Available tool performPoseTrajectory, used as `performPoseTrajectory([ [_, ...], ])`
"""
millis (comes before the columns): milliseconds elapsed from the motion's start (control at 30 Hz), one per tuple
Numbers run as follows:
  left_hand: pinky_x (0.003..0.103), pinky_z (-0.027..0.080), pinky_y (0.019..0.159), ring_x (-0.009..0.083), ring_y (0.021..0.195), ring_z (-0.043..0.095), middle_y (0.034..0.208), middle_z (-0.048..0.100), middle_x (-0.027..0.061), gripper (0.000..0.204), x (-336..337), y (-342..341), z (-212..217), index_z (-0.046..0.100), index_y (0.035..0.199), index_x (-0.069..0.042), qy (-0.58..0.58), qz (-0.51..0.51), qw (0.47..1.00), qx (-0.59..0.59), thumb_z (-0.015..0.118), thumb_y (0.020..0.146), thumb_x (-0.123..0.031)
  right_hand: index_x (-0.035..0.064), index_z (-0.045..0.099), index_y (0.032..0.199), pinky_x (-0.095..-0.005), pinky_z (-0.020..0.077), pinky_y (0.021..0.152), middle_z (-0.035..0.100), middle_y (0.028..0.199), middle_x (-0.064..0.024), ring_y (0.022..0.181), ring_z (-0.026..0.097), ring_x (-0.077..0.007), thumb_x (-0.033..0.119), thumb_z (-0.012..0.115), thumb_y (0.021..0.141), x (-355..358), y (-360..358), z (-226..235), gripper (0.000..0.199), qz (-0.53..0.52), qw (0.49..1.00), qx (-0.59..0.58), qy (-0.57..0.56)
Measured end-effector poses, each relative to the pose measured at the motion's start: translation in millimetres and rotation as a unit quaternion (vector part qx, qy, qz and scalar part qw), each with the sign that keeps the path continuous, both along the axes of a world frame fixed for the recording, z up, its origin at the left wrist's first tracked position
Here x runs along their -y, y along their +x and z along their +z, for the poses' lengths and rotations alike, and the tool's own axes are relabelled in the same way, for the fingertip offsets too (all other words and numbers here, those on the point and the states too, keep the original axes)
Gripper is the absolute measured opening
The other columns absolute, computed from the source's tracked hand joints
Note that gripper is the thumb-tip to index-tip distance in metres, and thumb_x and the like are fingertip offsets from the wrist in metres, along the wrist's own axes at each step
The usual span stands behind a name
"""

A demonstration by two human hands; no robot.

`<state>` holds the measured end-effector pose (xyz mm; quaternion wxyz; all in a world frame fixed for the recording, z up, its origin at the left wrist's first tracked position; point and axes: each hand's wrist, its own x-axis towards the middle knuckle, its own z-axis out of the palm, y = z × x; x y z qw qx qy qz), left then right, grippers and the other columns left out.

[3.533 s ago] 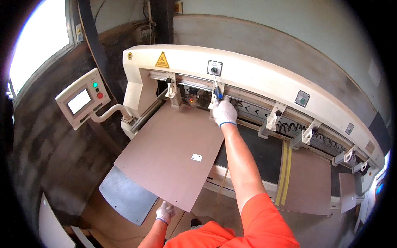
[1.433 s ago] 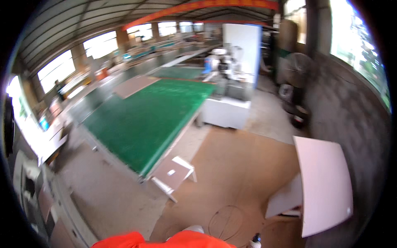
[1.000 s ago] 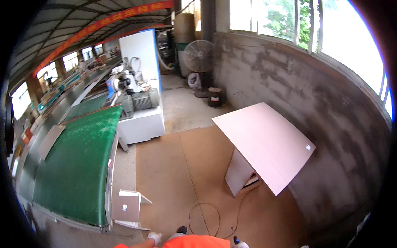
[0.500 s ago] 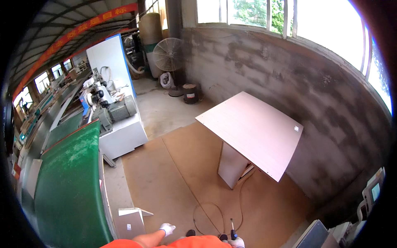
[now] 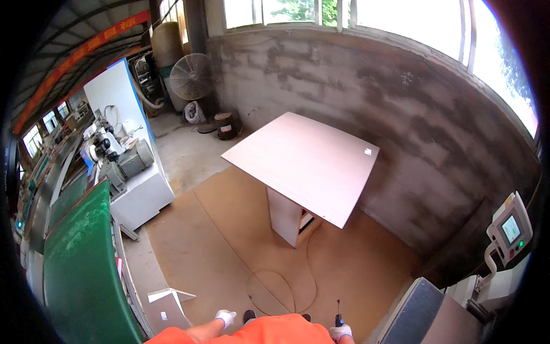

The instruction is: The person loads rectangular panels into an edge-banding machine, activates the cycle, and removes the processed panels. They then carry the panels to a green workbench and stack them. The person also briefly adjusts a floor fan during the workflow.

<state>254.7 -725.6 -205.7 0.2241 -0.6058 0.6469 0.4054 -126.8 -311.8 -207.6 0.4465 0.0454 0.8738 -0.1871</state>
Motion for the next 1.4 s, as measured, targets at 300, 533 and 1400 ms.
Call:
performPoseTrajectory([
  [300,0.039,0.052,0.102,0.0329,0.115,0.071,0.122,0.075,0.0191,0.047,-61,-153,7,0.075,0.121,-0.002,0.013,0.074,0.985,-0.157,0.068,0.093,-0.039,0.0009,0.066,0.083,-0.0397,0.0533,0.052,0.067,0.071,-0.0097,0.058,0.066,-0.023,0.014,0.076,0.079,-38,-100,42,0.017,-0.109,0.99,-0.056,-0.066],
  [533,0.042,0.053,0.099,0.0349,0.114,0.071,0.12,0.075,0.0177,0.047,-22,-220,22,0.077,0.119,-0.006,0.035,-0.007,0.994,-0.101,0.064,0.095,-0.045,0.0014,0.066,0.08,-0.0382,0.0512,0.051,0.065,0.068,-0.0081,0.057,0.065,-0.0215,0.012,0.079,0.078,-34,-152,14,0.017,-0.158,0.984,-0.048,-0.072],
  [1400,0.042,0.054,0.091,0.0343,0.102,0.073,0.112,0.076,0.0198,0.048,13,-349,45,0.074,0.118,0.0,0.042,-0.009,0.983,-0.179,0.064,0.097,-0.041,0.0006,0.065,0.089,-0.0398,0.0527,0.052,0.067,0.071,-0.0113,0.057,0.067,-0.0239,0.021,0.073,0.078,3,-211,62,0.025,-0.104,0.989,-0.063,-0.081],
])
